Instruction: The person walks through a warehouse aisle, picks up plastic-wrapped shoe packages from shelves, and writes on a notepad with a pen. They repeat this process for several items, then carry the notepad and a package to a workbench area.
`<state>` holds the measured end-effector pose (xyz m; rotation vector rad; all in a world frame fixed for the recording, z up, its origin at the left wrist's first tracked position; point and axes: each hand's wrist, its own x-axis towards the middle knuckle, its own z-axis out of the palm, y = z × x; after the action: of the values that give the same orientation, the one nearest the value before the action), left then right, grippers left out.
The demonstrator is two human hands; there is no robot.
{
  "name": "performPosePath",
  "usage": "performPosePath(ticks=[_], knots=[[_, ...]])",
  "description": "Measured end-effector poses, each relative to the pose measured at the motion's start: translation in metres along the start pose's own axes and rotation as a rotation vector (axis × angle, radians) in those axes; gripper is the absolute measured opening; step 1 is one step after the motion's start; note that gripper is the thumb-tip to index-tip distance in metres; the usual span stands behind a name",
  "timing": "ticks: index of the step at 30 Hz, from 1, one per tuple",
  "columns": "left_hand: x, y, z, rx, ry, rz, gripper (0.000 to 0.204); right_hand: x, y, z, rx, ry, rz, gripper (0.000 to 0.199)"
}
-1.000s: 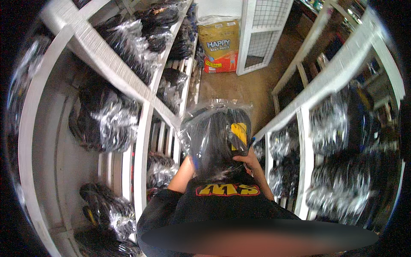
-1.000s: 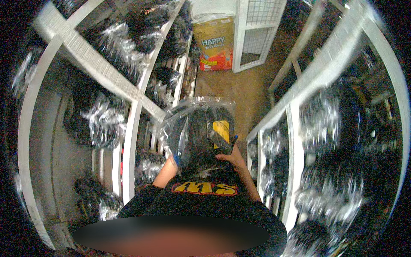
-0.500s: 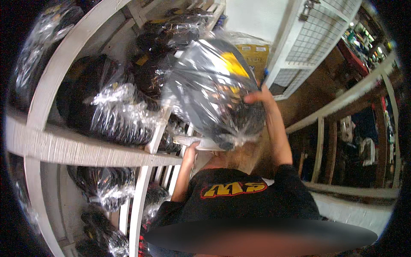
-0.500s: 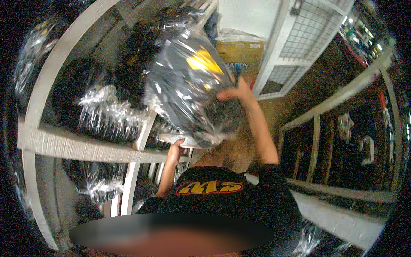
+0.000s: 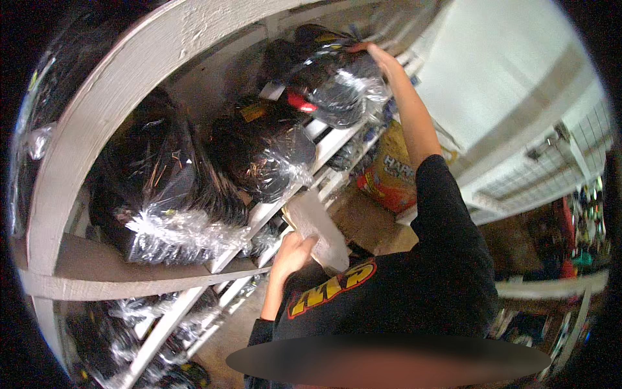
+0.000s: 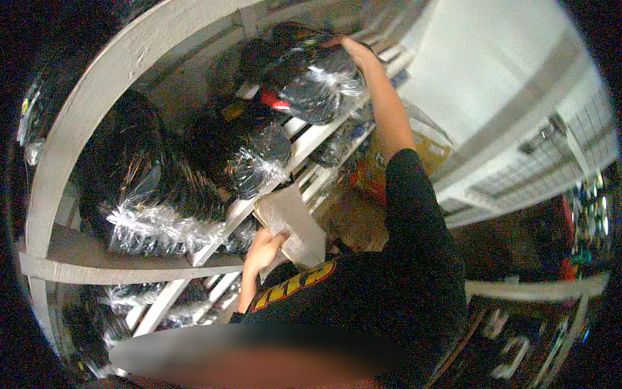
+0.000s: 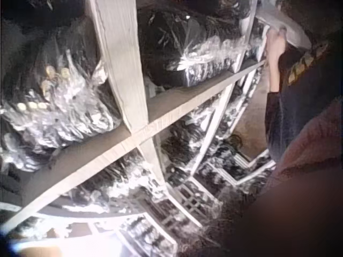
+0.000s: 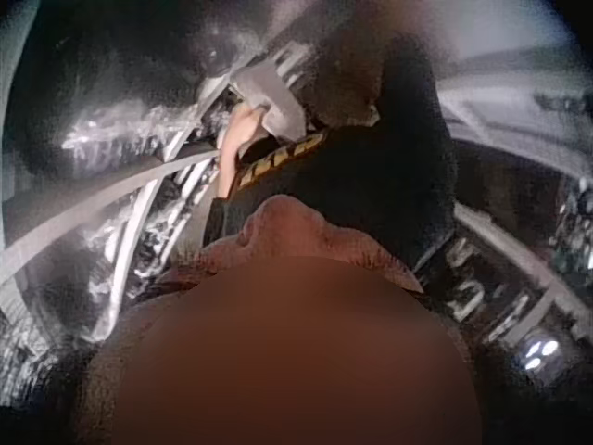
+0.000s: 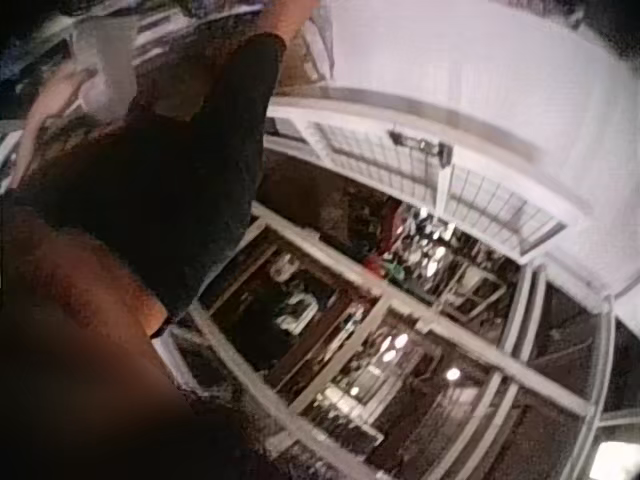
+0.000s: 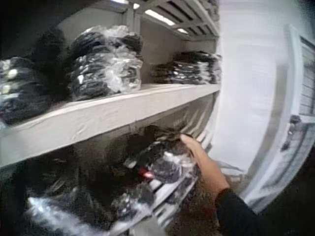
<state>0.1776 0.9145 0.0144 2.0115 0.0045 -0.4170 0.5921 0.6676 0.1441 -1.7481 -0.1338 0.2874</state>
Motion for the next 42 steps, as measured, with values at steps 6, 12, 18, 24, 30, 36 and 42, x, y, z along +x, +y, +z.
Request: performPosePath(ticks=[6,12,18,24,30,36,42], knots=[[0.014,0.055,0.026,0.004,0.27,0.183,0.019,0.077,0.005,-0.045,-0.056,-0.273,-0.145,0.038],[0.021,0.119,0.058,-0.514,0.902,-0.242,0.036,0.046,0.019,-0.05,-0.056,-0.17,-0.231,0.076],[0.046,0.175,0.09,-0.917,1.381,0.787,0.026,-0.008,0.063,-0.078,0.13,0.05,-0.316,0.049],[0.173,0.203,0.059,-1.055,1.012,0.714,0.048,-0.035,0.088,-0.109,0.289,-0.007,-0.393,0.031],[0.266,0.222,0.078,-0.897,0.849,0.453,0.033,-0.026,0.093,-0.134,0.4,-0.148,-0.221,0.047],[0.218,0.155,0.06,-0.608,1.024,0.212,0.063,0.012,0.064,-0.101,0.181,-0.207,-0.329,0.048],[0.28,0.125,0.005,-1.324,0.926,0.299,0.075,0.07,0.018,-0.063,0.024,-0.359,-0.313,0.06]])
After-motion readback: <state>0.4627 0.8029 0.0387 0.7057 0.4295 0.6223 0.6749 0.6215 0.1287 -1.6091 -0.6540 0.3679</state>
